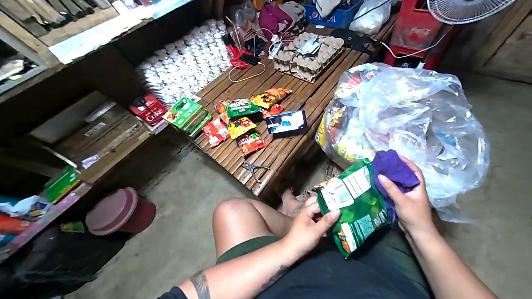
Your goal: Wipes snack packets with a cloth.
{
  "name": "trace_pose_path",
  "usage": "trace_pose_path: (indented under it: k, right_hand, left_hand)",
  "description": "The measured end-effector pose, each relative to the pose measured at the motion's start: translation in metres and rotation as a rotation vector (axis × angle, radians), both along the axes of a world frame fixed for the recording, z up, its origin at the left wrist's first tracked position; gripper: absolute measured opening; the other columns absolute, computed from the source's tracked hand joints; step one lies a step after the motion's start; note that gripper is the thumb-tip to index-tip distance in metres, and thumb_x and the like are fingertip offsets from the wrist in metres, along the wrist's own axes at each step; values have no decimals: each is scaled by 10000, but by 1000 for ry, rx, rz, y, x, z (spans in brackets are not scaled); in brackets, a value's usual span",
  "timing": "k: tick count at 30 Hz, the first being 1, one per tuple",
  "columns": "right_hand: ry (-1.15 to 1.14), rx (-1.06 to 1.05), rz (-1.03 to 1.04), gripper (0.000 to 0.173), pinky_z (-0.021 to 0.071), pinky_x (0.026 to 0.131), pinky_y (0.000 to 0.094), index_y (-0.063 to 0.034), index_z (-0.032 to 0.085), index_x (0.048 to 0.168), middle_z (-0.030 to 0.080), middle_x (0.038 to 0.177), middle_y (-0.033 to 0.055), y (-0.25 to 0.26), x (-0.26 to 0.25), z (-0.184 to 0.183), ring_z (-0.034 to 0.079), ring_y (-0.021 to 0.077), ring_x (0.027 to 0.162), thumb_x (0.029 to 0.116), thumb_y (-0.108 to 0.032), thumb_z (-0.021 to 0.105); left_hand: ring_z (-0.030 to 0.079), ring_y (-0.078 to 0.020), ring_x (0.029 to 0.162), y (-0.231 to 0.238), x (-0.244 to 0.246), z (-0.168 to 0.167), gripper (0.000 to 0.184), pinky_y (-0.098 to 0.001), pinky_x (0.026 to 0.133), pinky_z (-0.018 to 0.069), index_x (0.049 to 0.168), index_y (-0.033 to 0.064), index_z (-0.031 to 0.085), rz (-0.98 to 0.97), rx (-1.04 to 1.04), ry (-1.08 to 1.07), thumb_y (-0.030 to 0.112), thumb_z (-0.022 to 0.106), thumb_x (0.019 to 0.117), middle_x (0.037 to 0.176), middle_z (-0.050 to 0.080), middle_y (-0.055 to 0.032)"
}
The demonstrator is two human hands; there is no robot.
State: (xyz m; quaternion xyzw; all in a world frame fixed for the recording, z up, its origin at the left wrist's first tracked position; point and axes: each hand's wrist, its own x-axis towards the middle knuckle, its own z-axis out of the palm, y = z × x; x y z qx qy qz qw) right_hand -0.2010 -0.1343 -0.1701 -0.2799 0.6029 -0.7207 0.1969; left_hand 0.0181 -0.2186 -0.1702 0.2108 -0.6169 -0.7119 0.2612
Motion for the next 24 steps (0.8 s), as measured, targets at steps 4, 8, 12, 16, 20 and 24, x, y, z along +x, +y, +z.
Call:
trace_pose_path:
  k: [4, 8, 12, 16, 20, 24]
  right_hand:
    - [71, -25, -42, 729, 554, 979, 254, -52, 381, 1489, 590, 1348, 68, -3, -5, 0, 622, 71, 1178, 863, -148, 744]
    - [167, -55, -32, 749, 540, 997, 235, -11, 347, 1489, 576, 1355, 66, 1, -1, 2, 609, 49, 1187, 868, -158, 739]
    - [427, -8, 131, 663, 507, 1058, 298, 39, 479, 1425, 595, 1363, 126, 9, 15, -4, 592, 96, 1231, 903, -286, 728]
    - [834, 25, 428, 379, 353, 1166, 559, -323, 668, 1314, 610, 1437, 31, 5, 47, -21, 461, 271, 1427, 972, -479, 625]
    - [787, 45, 520, 410, 313, 1197, 567, -262, 651, 1361, 556, 1499, 81, -9, 49, -37, 413, 300, 1468, 1017, -465, 561]
    - [436, 307, 517, 643, 380, 1179, 441, -82, 443, 1539, 415, 1572, 209, -25, 43, -36, 420, 273, 1451, 1006, -429, 532]
  left_hand:
    - [674, -126, 992, -2, 0, 3, 228, -313, 870, 594, 1148, -47, 654, 20, 125, -2, 123, 603, 1004, 1177, 643, -112]
    - [704, -121, 907, -3, -2, 5, 193, -315, 828, 604, 1165, -19, 622, 43, 221, -14, 108, 573, 1028, 1037, 708, -72]
    - [704, -128, 887, -4, -4, 4, 200, -323, 805, 607, 1168, -19, 611, 33, 268, -47, 125, 556, 1041, 1010, 709, -77]
    - [689, -124, 855, -8, -2, -6, 165, -330, 796, 600, 1139, -28, 583, 65, 274, -32, 64, 501, 1031, 969, 689, -66]
    - [694, -134, 834, -13, 7, -12, 161, -334, 772, 601, 1142, -21, 580, 90, 318, -49, 73, 500, 1040, 948, 696, -74]
    - [717, -194, 868, -22, 14, -12, 218, -378, 785, 619, 1216, -48, 562, 90, 355, -41, 84, 502, 1053, 1012, 707, -133]
